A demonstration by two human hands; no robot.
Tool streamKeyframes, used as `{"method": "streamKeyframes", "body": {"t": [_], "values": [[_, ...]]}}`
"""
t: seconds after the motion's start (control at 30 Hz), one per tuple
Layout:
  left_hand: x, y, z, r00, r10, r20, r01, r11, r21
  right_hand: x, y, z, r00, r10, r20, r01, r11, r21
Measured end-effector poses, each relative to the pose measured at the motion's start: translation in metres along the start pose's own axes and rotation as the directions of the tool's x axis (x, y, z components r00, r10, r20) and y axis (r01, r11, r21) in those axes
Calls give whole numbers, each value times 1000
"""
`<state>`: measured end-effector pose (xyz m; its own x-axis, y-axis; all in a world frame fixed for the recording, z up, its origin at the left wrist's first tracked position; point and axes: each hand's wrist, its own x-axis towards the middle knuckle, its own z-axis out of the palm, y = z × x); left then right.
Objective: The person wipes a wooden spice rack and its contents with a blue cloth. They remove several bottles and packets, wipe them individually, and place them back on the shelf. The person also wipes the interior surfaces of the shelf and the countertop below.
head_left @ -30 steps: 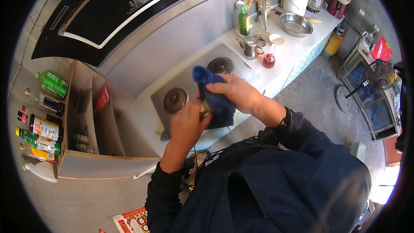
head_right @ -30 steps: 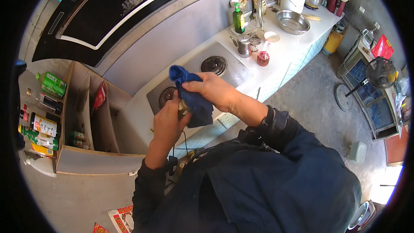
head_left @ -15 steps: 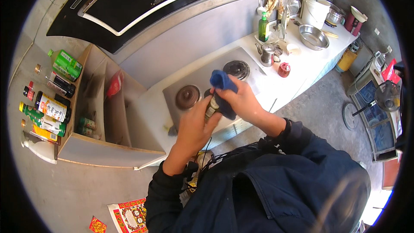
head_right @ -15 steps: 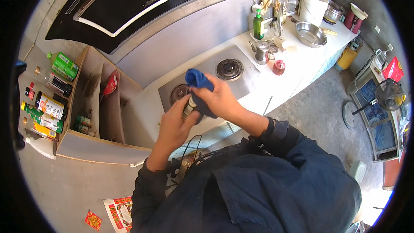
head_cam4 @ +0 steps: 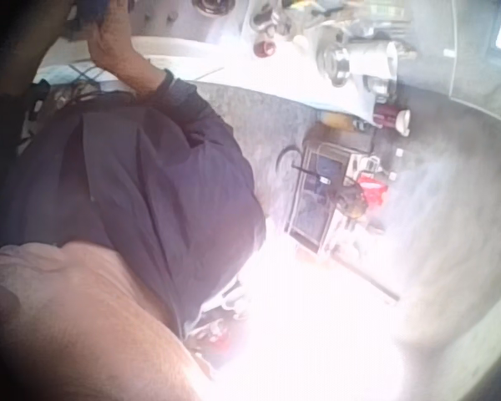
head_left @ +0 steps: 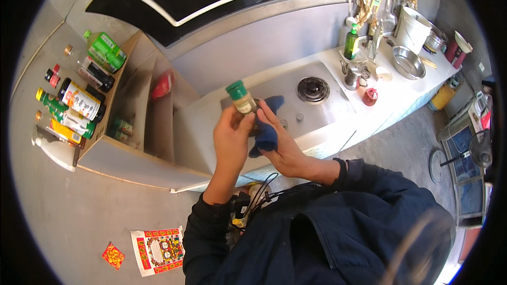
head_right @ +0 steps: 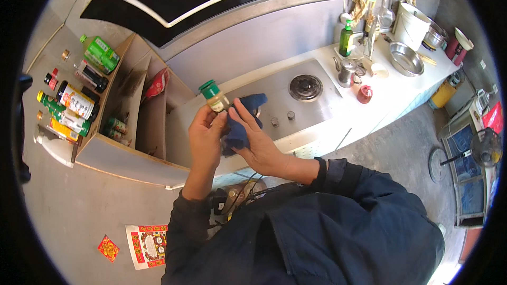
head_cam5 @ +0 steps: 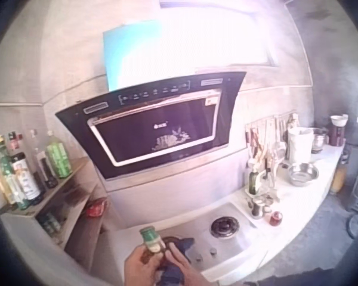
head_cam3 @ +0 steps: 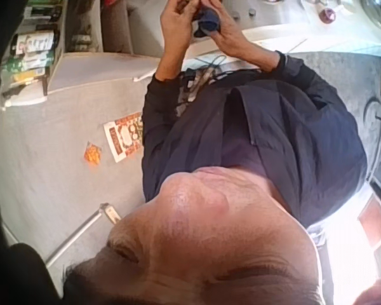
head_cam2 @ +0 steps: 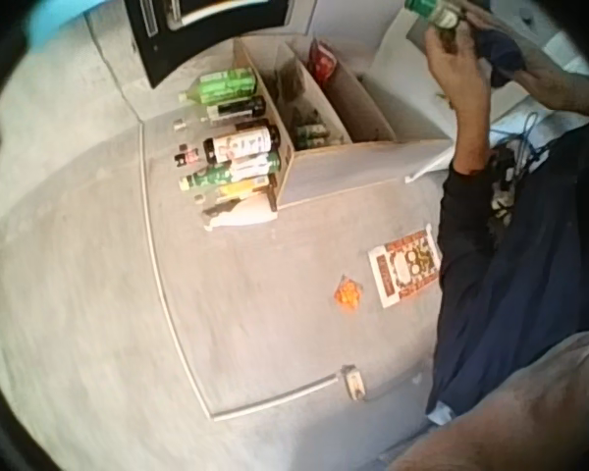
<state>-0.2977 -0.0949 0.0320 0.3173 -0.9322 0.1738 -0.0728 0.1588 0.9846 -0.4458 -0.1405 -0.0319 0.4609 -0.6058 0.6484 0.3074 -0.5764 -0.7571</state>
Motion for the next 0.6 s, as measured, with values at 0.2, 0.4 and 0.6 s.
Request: {"method": "streamKeyframes", "body": {"t": [0.2,0.4,0.6], "values": [[-8,-20,-17,998,-49,-39,36,960,-278,22,25,10,957,-288,29,268,844,-465],[-15,-8,-33,976,-213,-35,181,899,-398,49,44,19,903,-427,44,415,841,-347],[15,-37,-74,961,-182,-210,107,940,-325,81,95,26,996,26,81,-34,994,103]]}}
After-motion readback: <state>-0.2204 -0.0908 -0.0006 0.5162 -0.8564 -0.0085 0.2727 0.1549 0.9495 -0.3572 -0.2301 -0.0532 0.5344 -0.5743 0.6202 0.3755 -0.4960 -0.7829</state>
